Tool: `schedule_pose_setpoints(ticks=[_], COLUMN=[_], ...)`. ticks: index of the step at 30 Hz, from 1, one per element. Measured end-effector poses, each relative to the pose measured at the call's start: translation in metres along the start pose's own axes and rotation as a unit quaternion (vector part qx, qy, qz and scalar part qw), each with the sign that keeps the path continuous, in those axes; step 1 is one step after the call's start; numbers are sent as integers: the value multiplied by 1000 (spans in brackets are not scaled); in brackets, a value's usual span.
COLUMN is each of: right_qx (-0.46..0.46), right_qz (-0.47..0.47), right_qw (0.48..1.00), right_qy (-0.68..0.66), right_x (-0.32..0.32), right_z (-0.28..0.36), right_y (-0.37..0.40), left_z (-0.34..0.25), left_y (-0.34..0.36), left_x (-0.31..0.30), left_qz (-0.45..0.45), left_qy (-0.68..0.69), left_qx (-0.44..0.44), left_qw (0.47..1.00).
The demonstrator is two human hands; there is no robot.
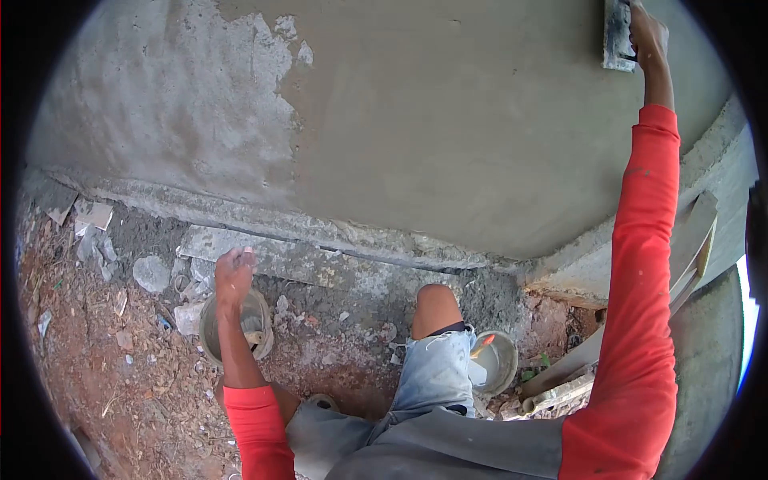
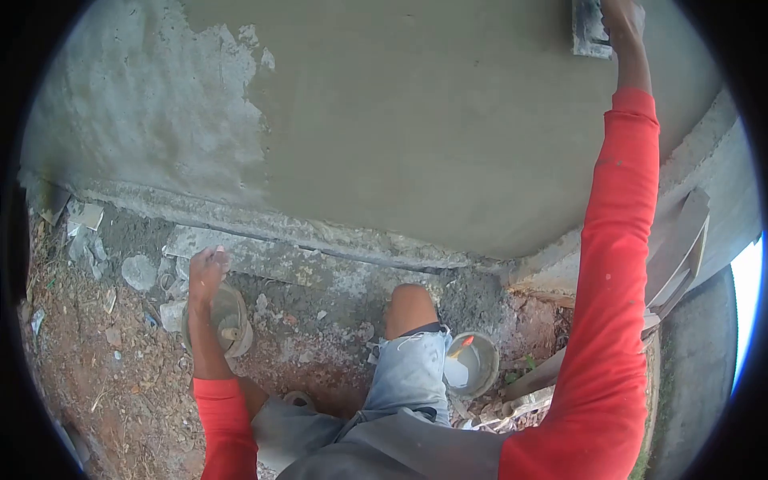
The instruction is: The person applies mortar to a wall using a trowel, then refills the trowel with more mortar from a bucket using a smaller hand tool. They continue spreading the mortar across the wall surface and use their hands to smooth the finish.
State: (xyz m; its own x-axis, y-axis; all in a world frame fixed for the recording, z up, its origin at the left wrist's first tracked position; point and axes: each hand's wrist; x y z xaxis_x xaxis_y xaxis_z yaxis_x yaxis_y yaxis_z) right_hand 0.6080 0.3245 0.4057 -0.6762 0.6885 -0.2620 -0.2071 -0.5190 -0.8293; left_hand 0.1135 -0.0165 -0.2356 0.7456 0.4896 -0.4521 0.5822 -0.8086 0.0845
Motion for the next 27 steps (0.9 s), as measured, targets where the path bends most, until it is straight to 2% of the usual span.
schedule_pose_setpoints(ticks=[2, 4, 5, 6, 8, 10, 11, 13, 15, 18, 19, 22, 23, 24, 27], right_qx=[-132, -265, -289, -277, -253, -267, -238, -146, -47, 123, 159, 260, 290, 319, 359], right_qz=[55, 115, 143, 128, 273, 390, 438, 497, 541, 612, 609, 596, 593, 587, 524], right_qw=[986, 947, 937, 949, 927, 881, 867, 855, 840, 781, 777, 754, 741, 727, 720], right_qy=[87, 142, 131, 75, 56, 29, 18, 18, 11, 24, -2, -90, -125, -159, -281], right_x=[66, 126, 149, 167, 197, 228, 227, 186, 154, 117, 107, 82, 75, 69, 65], right_z=[11, 14, 12, 25, -11, -85, -109, -115, -127, -146, -152, -165, -164, -164, -167], right_y=[86, 202, 263, 336, 440, 527, 564, 620, 660, 679, 684, 690, 690, 691, 704], left_z=[-18, -17, -15, -15, -12, -17, -24, -42, -60, -85, -92, -93, -101, -100, -104], left_y=[6, 10, 9, 8, 13, 19, 23, 33, 45, 67, 74, 96, 104, 109, 119], left_x=[3, 9, 10, 11, 11, 17, 19, 14, 28, 73, 90, 150, 162, 176, 213], left_qz=[0, -5, 5, 16, 18, 5, 50, 133, 227, 359, 398, 412, 420, 407, 375], left_qy=[-8, -10, -33, -54, -66, -42, -58, -92, -124, -180, -198, -170, -156, -151, -137], left_qx=[-21, -39, -31, -21, -8, -2, -25, -73, -50, -23, -16, -27, -81, -84, -89], left_qw=[1000, 999, 999, 998, 998, 999, 997, 984, 965, 915, 896, 895, 890, 897, 912])
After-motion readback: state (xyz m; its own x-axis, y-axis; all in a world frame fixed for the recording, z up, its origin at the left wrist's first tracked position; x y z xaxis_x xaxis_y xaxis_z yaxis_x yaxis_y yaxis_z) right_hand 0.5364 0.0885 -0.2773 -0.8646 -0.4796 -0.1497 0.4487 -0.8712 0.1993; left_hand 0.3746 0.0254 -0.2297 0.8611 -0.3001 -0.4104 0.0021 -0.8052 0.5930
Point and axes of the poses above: each hand's wrist, its own y-axis away from the middle knuckle, its own x-axis out of the palm, z = x × y, and after that the axes turned 15 degrees about -y, right-handed
